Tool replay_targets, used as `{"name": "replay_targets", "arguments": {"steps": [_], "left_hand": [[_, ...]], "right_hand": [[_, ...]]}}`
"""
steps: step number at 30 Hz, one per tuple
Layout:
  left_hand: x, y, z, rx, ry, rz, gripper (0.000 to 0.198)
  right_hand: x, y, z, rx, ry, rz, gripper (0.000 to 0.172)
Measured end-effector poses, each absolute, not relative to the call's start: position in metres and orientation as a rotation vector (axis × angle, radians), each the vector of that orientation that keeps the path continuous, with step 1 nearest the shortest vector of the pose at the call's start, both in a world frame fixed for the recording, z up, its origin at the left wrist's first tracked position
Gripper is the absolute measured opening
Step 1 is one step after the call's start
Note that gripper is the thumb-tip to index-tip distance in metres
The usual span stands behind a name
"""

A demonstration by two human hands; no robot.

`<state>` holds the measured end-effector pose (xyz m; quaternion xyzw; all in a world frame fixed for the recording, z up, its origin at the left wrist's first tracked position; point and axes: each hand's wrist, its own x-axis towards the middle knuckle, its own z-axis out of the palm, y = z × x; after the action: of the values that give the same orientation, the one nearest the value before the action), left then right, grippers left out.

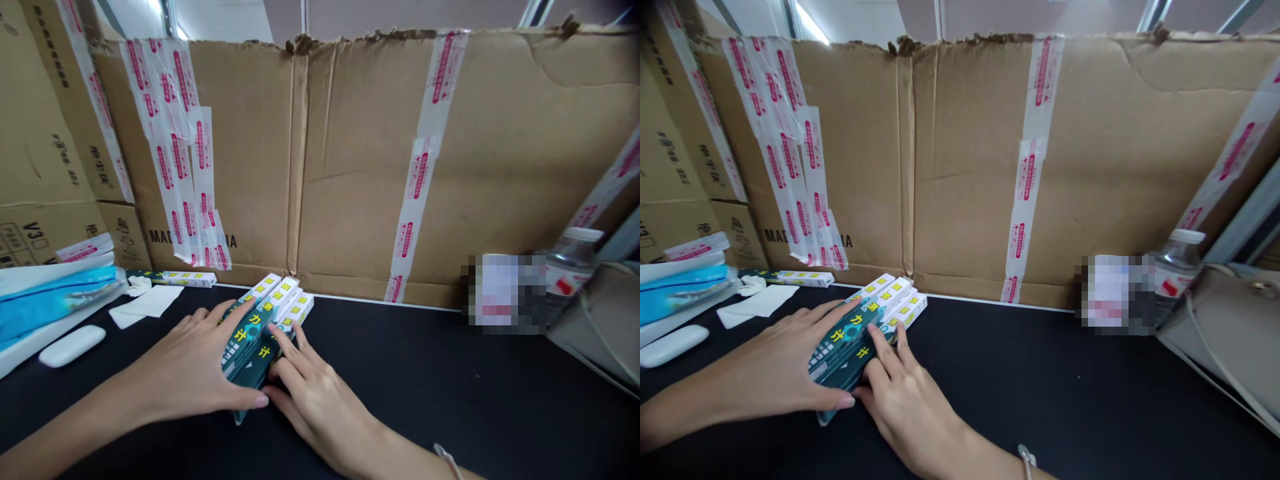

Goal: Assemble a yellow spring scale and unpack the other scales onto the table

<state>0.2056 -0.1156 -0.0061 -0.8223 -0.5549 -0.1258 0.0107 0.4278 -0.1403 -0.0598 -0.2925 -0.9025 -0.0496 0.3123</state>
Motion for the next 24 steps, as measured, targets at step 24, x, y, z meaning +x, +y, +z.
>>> {"name": "replay_targets", "arguments": {"steps": [24], "left_hand": [[0.263, 0.0, 0.011, -2.843, -1.106, -0.023, 0.12]], "right_hand": [[0.513, -0.119, -0.06, -1.086, -2.435, -0.056, 0.044]]}}
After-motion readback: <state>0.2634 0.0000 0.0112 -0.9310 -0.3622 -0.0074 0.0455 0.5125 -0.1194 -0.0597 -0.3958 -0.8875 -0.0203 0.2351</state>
